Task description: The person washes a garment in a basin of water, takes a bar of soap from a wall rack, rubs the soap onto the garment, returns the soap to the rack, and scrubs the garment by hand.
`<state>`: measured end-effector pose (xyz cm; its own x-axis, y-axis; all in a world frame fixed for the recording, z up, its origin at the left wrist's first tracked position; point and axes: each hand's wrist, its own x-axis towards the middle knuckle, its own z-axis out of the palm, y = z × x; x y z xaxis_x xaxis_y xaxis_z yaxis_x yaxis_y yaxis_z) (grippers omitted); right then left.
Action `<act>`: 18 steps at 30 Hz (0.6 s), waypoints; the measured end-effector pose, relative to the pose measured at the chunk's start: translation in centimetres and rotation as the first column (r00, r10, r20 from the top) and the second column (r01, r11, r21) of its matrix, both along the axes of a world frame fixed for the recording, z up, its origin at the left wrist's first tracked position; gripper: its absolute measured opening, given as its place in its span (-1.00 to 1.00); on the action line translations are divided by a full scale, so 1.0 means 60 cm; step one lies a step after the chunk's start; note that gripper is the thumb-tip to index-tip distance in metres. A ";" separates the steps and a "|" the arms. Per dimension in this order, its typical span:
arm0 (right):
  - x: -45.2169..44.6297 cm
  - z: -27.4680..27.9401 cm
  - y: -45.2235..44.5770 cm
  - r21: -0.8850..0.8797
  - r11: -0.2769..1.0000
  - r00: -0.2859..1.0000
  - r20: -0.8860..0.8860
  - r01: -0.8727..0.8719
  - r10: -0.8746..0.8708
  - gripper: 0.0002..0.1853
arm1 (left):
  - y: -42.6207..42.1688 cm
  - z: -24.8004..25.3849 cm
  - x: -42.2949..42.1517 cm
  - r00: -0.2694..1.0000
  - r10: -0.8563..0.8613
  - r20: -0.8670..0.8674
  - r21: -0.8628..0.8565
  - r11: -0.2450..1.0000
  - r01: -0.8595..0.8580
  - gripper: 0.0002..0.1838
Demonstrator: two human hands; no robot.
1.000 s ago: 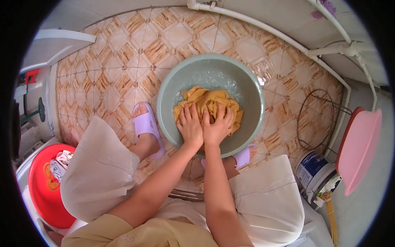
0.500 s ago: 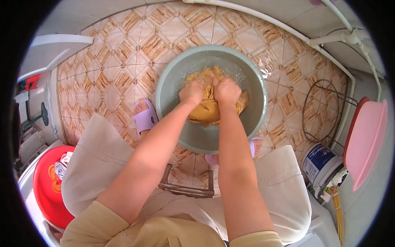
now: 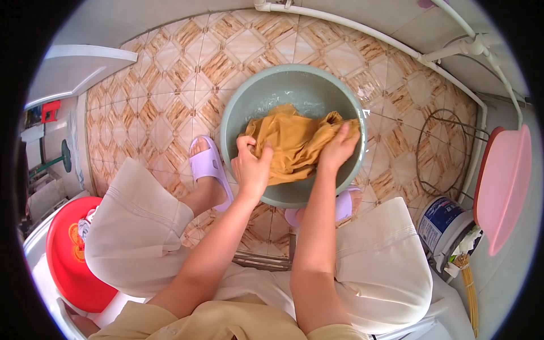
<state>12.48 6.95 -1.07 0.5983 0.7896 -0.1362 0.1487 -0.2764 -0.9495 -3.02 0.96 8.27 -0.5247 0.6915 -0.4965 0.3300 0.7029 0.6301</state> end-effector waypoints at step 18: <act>-0.036 -0.016 0.079 -0.598 0.739 0.485 0.569 -0.311 0.665 -0.63 | -0.048 -0.113 0.011 0.523 -0.851 -0.034 -0.389 0.493 0.778 -0.18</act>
